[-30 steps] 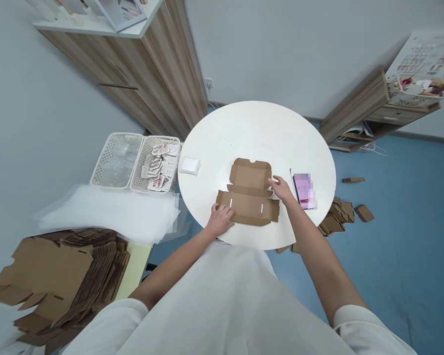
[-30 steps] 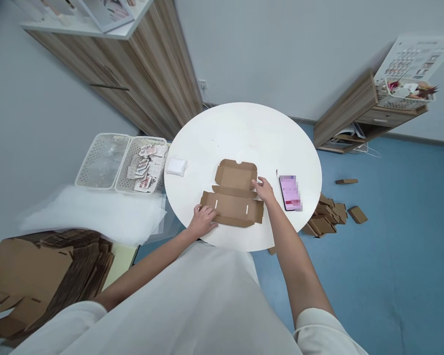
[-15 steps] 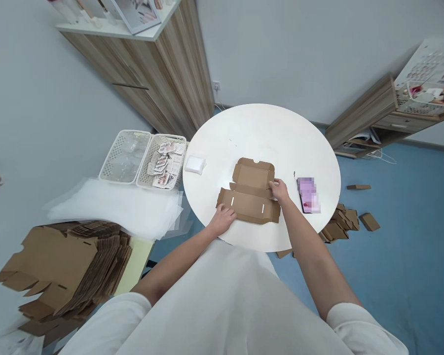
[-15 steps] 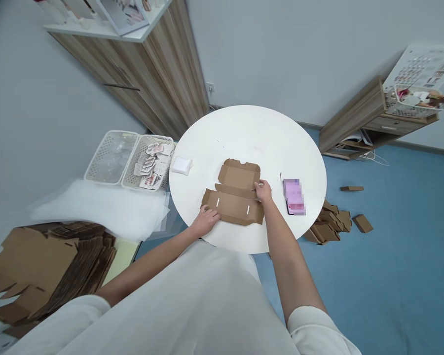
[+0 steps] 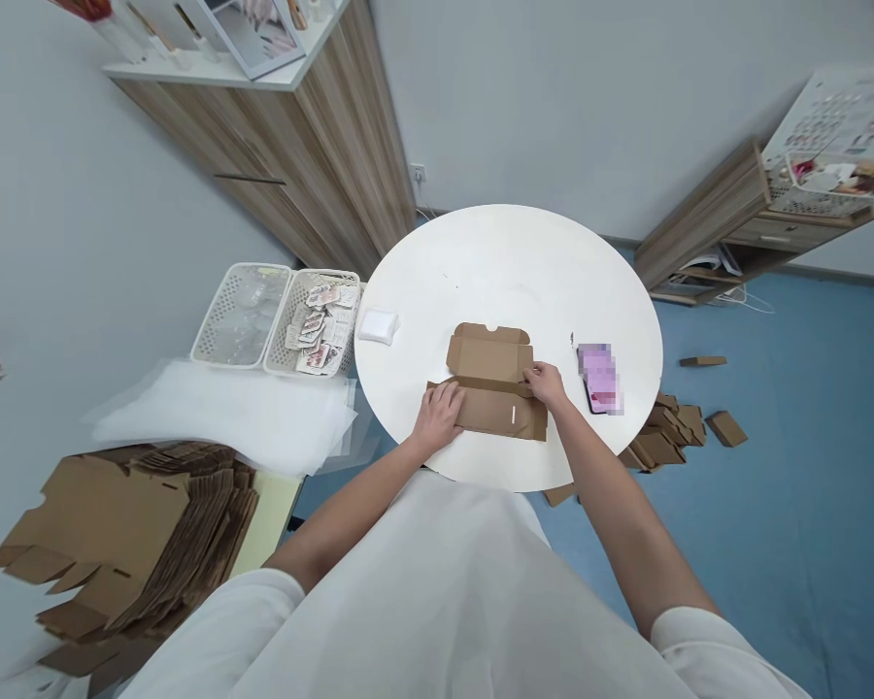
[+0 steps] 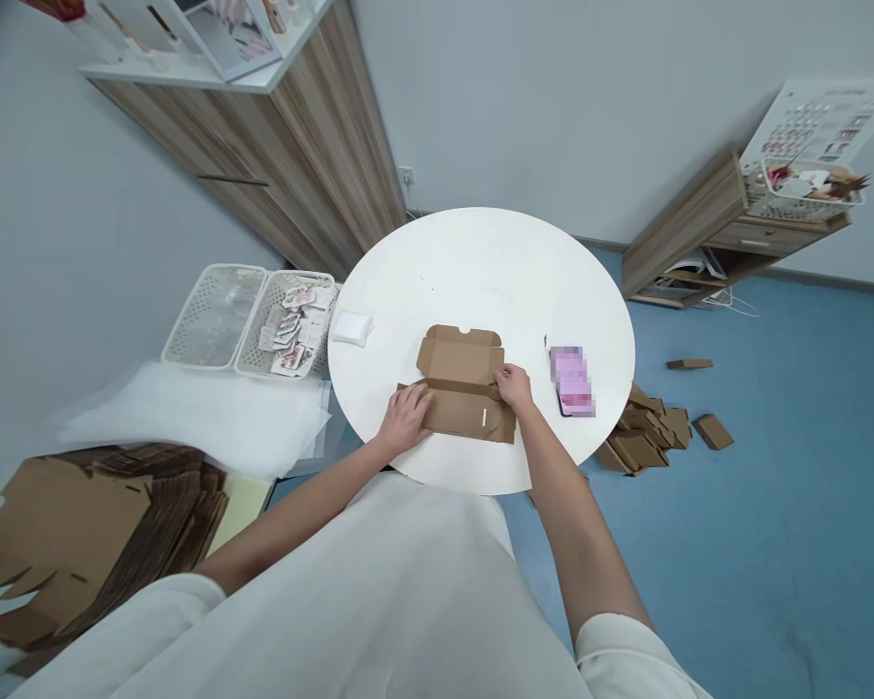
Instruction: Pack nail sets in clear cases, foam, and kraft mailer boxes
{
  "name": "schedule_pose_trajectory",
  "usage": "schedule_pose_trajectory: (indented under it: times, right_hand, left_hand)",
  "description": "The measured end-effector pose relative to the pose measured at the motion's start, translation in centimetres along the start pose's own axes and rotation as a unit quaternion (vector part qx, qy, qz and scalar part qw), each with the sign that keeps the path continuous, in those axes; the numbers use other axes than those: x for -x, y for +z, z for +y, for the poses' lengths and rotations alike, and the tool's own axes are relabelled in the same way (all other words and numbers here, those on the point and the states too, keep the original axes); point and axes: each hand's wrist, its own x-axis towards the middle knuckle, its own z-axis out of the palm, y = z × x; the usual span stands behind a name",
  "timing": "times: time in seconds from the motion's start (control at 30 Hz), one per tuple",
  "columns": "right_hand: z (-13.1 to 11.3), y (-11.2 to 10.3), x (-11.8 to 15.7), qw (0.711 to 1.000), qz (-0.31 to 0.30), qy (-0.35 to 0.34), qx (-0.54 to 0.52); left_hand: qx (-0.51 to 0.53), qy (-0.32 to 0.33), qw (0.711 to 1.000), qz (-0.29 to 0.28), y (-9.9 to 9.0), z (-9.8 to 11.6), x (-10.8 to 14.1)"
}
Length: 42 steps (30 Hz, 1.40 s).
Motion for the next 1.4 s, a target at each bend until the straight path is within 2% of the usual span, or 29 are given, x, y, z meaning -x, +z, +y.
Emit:
schedule_pose_trajectory:
  times: [0.2,0.37,0.47,0.53,0.57,0.63,0.7,0.83,0.9,1.0,1.07,1.13,1.23,1.3,1.4]
  right_hand:
    - [-0.4,-0.3,1.5,0.995,-0.007,-0.023,0.100]
    - [-0.6,-0.5,2.4,0.986,-0.043,-0.054,0.150]
    - [-0.6,-0.7,3.7,0.966,0.041,-0.118,0.227]
    - [-0.6,-0.6,4.9,0.931,0.073,-0.205,0.292]
    - [-0.5,-0.4,5.5,0.911,0.055,-0.252,0.323]
    - [-0.1,0.2,6.7,0.869,-0.020,-0.320,0.377]
    - [0.4,1.1,7.5,0.843,-0.071,-0.330,0.419]
    - [0.9,2.5,7.9,0.837,-0.079,-0.296,0.454]
    - [1.0,2.7,7.7,0.839,-0.073,-0.289,0.454]
    - [1.0,2.7,7.4,0.839,-0.076,-0.288,0.455]
    - [0.9,2.7,7.3,0.839,-0.078,-0.286,0.455]
    - [0.8,2.9,7.2,0.841,-0.077,-0.286,0.453]
    - [0.6,3.2,7.2,0.843,-0.076,-0.285,0.450]
    - [0.4,3.4,7.2,0.845,-0.075,-0.284,0.447]
    - [0.2,3.7,7.4,0.849,-0.073,-0.284,0.440]
  left_hand:
    - [-0.036,-0.005,0.999,-0.035,-0.3,0.2,-1.3]
    - [-0.031,-0.008,0.998,-0.054,0.0,0.4,-1.6]
    - [-0.022,-0.007,0.999,-0.049,0.0,0.4,-1.5]
    - [-0.017,-0.005,0.999,-0.045,0.0,0.3,-1.5]
    - [-0.015,-0.004,0.999,-0.043,0.0,0.3,-1.5]
    - [-0.010,-0.005,0.999,-0.041,0.1,0.3,-1.5]
    - [-0.006,-0.006,0.999,-0.041,0.1,0.3,-1.5]
    - [0.014,-0.019,0.999,-0.034,-0.1,0.1,-1.1]
    - [0.041,-0.067,0.997,-0.016,-0.2,-0.4,-0.3]
    - [0.119,-0.211,0.970,0.007,0.1,-1.8,1.4]
    - [0.210,-0.304,0.929,-0.003,0.7,-2.9,2.5]
    - [0.323,-0.347,0.880,-0.019,1.4,-3.8,3.2]
    - [0.442,-0.366,0.819,-0.005,2.3,-4.4,3.1]
    - [0.465,-0.369,0.805,0.010,2.5,-4.3,2.6]
    - [0.429,-0.350,0.833,0.018,2.3,-4.1,1.9]
